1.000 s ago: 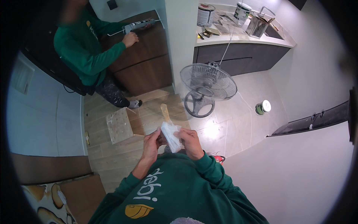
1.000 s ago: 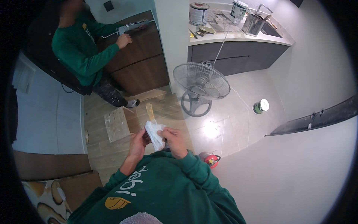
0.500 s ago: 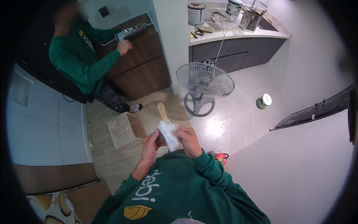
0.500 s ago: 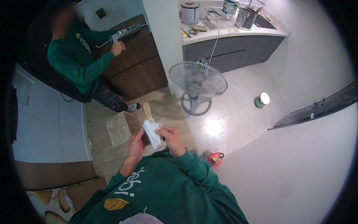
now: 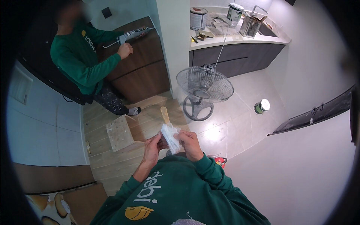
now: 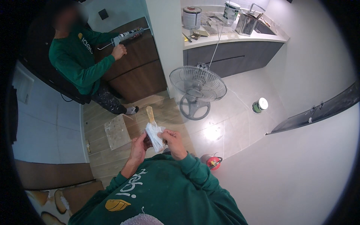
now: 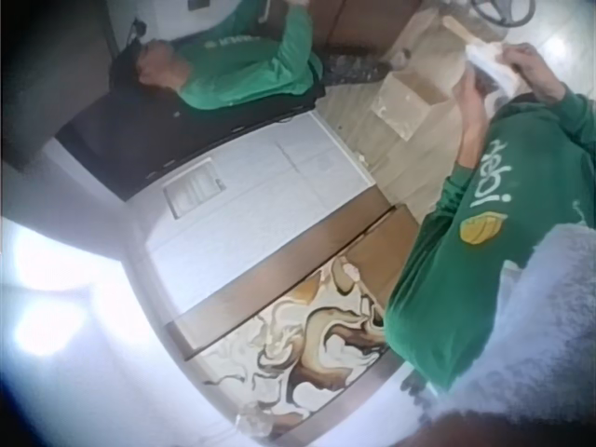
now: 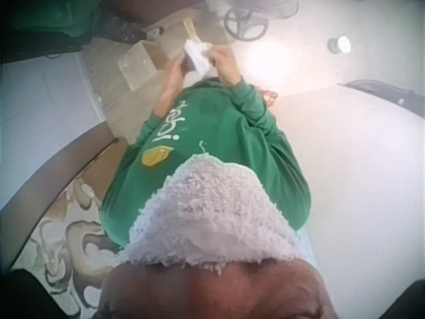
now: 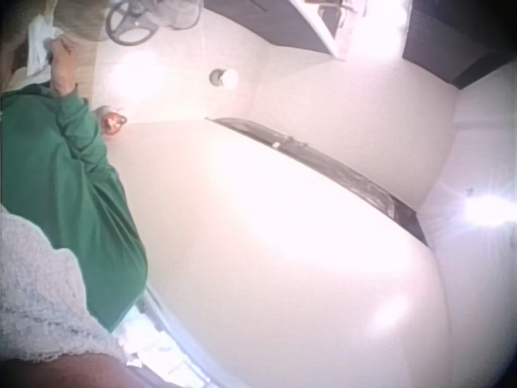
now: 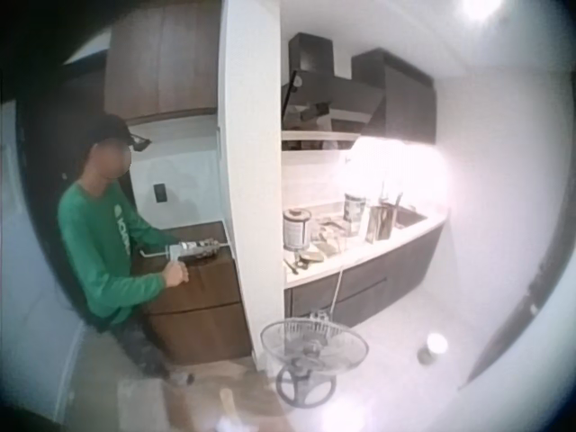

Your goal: The person retrieves a paintbrush from a cabinet, wipes it with a plastic bag, then returns to the bathroom to rinse the brush in a sink and place it in a paint can. The person moves between a bathroom and a living area during the task.

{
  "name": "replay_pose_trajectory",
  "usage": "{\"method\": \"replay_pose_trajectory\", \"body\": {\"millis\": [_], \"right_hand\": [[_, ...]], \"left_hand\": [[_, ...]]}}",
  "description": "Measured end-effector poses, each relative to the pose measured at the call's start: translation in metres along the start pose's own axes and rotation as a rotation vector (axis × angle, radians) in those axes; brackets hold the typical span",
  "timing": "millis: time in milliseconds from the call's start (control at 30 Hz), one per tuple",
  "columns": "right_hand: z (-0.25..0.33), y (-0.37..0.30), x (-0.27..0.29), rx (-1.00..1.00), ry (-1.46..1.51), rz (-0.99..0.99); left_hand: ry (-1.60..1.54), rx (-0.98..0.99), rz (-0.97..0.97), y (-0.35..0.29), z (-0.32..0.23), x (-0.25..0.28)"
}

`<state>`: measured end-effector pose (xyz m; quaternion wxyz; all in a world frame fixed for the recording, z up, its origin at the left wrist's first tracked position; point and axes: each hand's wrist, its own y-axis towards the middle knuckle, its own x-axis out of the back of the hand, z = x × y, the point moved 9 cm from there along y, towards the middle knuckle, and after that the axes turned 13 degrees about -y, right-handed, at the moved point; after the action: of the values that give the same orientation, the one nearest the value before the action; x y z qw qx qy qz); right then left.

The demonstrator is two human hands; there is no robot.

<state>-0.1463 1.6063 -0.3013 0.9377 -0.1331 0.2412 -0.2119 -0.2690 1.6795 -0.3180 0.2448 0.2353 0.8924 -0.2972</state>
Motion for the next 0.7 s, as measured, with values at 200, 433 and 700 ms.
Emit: {"method": "replay_pose_trajectory", "body": {"millis": [200,433,700], "right_hand": [[-0.005,0.004,0.002,0.005,-0.048,-0.031],[-0.006,0.006,0.0,0.009,-0.064,-0.051],[0.0,0.006,-0.003,-0.002,-0.088,-0.037]], "left_hand": [[0.021,0.014,0.025,0.003,0.001,0.004],[-0.024,0.006,0.029,0.004,-0.009,0.001],[-0.035,-0.004,0.066,0.002,-0.019,-0.009]]}}
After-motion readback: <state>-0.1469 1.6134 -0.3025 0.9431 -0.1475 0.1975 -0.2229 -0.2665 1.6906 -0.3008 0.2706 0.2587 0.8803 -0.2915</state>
